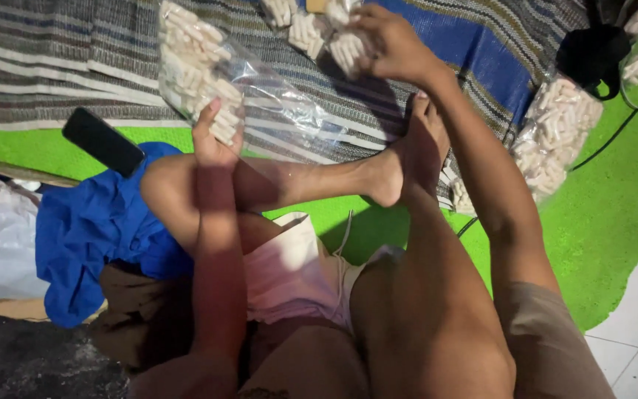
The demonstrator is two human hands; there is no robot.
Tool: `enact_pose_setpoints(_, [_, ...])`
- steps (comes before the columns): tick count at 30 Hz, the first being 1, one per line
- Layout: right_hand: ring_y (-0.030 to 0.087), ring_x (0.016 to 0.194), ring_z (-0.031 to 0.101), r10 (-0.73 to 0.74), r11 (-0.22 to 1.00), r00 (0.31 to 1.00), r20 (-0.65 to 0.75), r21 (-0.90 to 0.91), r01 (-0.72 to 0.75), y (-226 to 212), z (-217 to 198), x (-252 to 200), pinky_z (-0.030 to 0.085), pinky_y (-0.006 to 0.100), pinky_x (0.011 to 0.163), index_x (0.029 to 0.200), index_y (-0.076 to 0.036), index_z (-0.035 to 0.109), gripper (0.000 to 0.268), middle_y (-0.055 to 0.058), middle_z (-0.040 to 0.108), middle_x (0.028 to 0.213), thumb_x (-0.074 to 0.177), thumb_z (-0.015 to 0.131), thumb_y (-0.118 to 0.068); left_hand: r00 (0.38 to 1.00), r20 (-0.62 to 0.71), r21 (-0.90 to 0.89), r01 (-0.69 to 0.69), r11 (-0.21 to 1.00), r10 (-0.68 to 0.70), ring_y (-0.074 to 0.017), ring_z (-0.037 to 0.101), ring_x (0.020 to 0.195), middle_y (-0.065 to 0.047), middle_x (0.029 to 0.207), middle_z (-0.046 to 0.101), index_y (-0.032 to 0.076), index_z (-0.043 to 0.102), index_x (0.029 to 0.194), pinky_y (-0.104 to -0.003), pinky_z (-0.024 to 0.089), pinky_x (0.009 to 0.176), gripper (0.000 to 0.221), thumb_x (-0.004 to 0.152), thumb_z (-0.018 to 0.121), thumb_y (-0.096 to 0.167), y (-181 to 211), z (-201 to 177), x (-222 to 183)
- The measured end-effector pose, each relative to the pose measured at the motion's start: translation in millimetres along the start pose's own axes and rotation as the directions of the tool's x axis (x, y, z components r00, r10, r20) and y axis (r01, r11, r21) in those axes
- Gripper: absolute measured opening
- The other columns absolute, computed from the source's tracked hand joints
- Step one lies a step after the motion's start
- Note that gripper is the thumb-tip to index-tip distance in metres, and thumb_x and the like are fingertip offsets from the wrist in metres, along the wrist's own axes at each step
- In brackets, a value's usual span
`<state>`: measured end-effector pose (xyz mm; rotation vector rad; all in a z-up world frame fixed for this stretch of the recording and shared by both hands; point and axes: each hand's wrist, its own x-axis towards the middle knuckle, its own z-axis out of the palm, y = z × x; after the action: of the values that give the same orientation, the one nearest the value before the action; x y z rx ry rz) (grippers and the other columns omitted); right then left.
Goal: A person is manually packing small white snacks into clear plastic bags while sitting on the floor.
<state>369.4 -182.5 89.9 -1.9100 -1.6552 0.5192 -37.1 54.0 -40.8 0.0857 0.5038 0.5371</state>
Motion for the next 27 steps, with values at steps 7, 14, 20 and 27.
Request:
enact_pose_setpoints(7, [0.029,0.113,0.077,0.259,0.881,0.894,0.365,0.29,-0.374,8,-2,-85,0.062,0.044,0.101,0.154,-0.006,0.08,0.068,0.013,0.083,0.143,0.088,0.094,-0.011,0.999,-0.005,0.026,-0.04,0.999,0.04,-0.032,0.082,0.121,-0.021,0.144,0.082,-0.002,0.063,0.165,-0.042,0.072,0.101,0.055,0.111,0.077,-0.002,-4,15,-4])
enact_pose_setpoints(14, [0.034,0.13,0.077,0.374,0.754,0.926,0.05,0.565,-0.335,3,45,-80,0.065,0.044,0.112,0.147,-0.007,0.072,0.057,0.019,0.075,0.149,0.097,0.099,-0.007,1.0,-0.001,0.048,-0.025,0.999,0.025,-0.0336,0.083,0.118,-0.022,0.141,0.082,-0.004,0.063,0.163,-0.041,0.073,0.098,0.053,0.111,0.077,0.001,-7,16,-3])
enact_pose_setpoints(20, [0.039,0.137,0.062,0.262,0.964,0.963,-0.057,0.063,-0.259,-17,117,-65,0.043,0.057,0.119,0.164,-0.008,0.059,0.094,0.018,0.071,0.154,0.088,0.106,-0.038,0.997,-0.028,0.059,-0.066,0.996,0.068,-0.0321,0.083,0.119,-0.022,0.14,0.082,-0.008,0.067,0.155,-0.042,0.072,0.104,0.046,0.111,0.077,0.002,-7,9,0])
enact_pose_setpoints(27, [0.045,0.135,0.072,0.222,0.91,0.97,-0.101,0.38,-0.169,-23,109,-102,0.056,0.055,0.112,0.162,-0.013,0.074,0.084,0.016,0.073,0.14,0.087,0.109,-0.025,0.964,-0.236,0.094,-0.1,0.991,0.12,-0.0347,0.088,0.128,-0.023,0.153,0.084,0.001,0.079,0.149,-0.049,0.079,0.115,0.048,0.106,0.09,0.019,2,-9,9])
